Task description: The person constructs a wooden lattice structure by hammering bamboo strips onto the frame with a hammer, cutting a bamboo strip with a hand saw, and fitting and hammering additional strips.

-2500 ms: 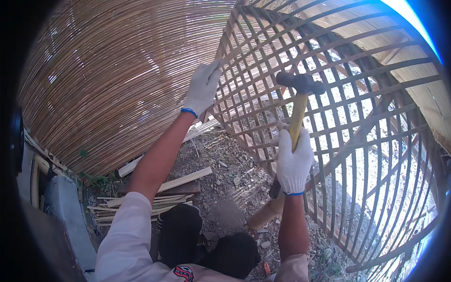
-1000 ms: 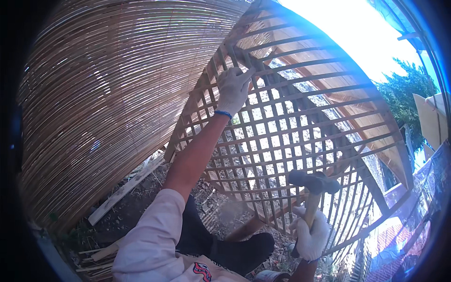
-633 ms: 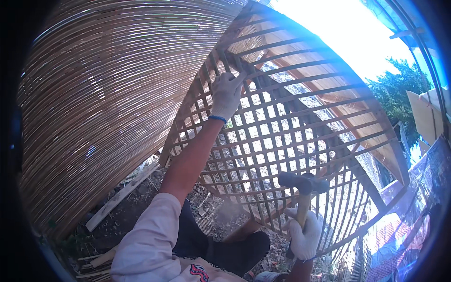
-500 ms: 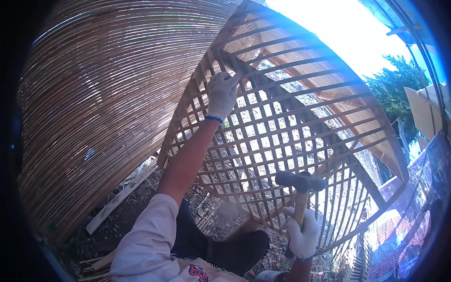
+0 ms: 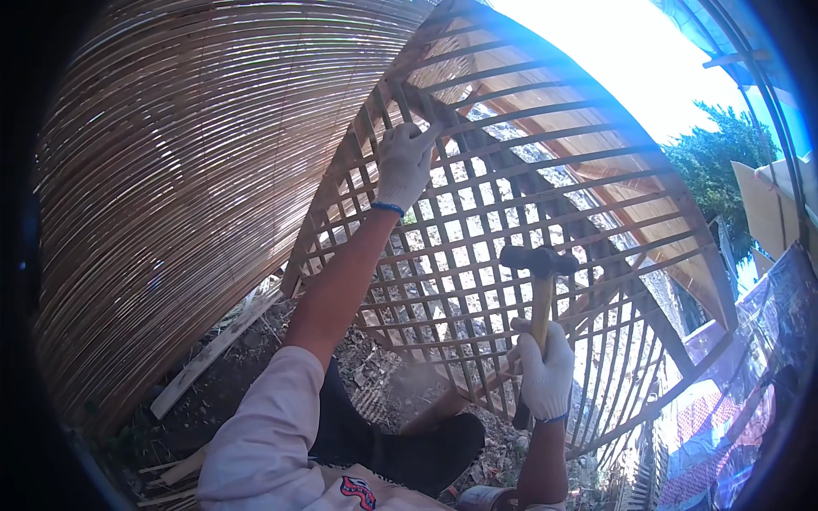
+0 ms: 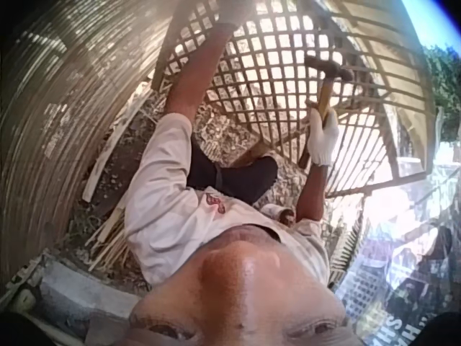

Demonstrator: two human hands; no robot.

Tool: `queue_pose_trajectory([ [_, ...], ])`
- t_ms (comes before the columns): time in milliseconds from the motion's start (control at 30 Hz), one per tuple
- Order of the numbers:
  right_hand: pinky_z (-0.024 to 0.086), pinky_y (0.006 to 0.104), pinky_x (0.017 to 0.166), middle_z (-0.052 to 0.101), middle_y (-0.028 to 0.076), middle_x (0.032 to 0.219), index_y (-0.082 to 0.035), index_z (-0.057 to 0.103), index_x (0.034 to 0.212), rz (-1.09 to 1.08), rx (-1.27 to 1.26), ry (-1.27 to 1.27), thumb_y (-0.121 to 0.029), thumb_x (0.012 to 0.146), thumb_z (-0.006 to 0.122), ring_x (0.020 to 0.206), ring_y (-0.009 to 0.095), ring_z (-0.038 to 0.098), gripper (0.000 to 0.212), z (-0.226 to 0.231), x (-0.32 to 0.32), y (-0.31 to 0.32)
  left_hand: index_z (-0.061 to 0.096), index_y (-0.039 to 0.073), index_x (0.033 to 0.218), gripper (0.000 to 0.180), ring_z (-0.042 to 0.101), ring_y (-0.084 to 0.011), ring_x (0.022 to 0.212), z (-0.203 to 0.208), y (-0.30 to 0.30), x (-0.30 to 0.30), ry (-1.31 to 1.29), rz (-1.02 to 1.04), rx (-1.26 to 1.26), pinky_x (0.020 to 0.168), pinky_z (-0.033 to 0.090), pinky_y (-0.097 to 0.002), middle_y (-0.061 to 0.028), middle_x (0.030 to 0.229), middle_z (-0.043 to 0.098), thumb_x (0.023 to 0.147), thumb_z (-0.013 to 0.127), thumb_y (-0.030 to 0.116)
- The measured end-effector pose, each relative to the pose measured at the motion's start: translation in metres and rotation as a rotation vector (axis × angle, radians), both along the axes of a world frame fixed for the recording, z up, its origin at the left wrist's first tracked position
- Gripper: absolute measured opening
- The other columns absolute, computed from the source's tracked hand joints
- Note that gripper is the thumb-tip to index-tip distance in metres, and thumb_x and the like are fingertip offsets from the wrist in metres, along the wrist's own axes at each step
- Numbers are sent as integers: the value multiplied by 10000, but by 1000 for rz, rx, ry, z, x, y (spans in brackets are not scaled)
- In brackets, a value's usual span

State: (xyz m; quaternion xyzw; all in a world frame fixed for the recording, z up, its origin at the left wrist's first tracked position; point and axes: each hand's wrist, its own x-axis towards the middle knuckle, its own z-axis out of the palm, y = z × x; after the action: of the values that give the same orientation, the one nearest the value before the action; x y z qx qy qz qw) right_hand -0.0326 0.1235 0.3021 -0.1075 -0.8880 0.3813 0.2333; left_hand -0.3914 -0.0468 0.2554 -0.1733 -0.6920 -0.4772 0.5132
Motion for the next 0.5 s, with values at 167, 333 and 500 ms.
queue_pose_trajectory([
  [167, 465, 215, 561, 690, 43, 767, 12, 669, 1175, 19, -19, -40, -167, 1072, 588, 634, 55, 613, 221, -8, -3, -2, 734, 242, 1285, 357, 608, -296, 1025, -1, 1, 0, 23, 24, -21, 923, 519, -469, -83, 1030, 621, 958, 706, 101],
  [333, 557, 267, 636, 729, 72, 803, 28, 712, 1172, -2, -82, -117, -132, 1000, 628, 691, 113, 706, 249, -11, 2, -10, 741, 257, 1289, 363, 607, -290, 1002, -1, 0, 1, 22, 47, -27, 925, 517, -463, -66, 1021, 621, 959, 709, 112],
  [500, 569, 281, 636, 743, 78, 837, 32, 712, 1175, -11, -58, -131, -138, 990, 643, 715, 115, 720, 260, -25, 11, -3, 751, 243, 1277, 371, 607, -296, 1000, -1, 1, -1, 15, 11, -20, 908, 535, -460, -65, 1017, 626, 943, 720, 85],
])
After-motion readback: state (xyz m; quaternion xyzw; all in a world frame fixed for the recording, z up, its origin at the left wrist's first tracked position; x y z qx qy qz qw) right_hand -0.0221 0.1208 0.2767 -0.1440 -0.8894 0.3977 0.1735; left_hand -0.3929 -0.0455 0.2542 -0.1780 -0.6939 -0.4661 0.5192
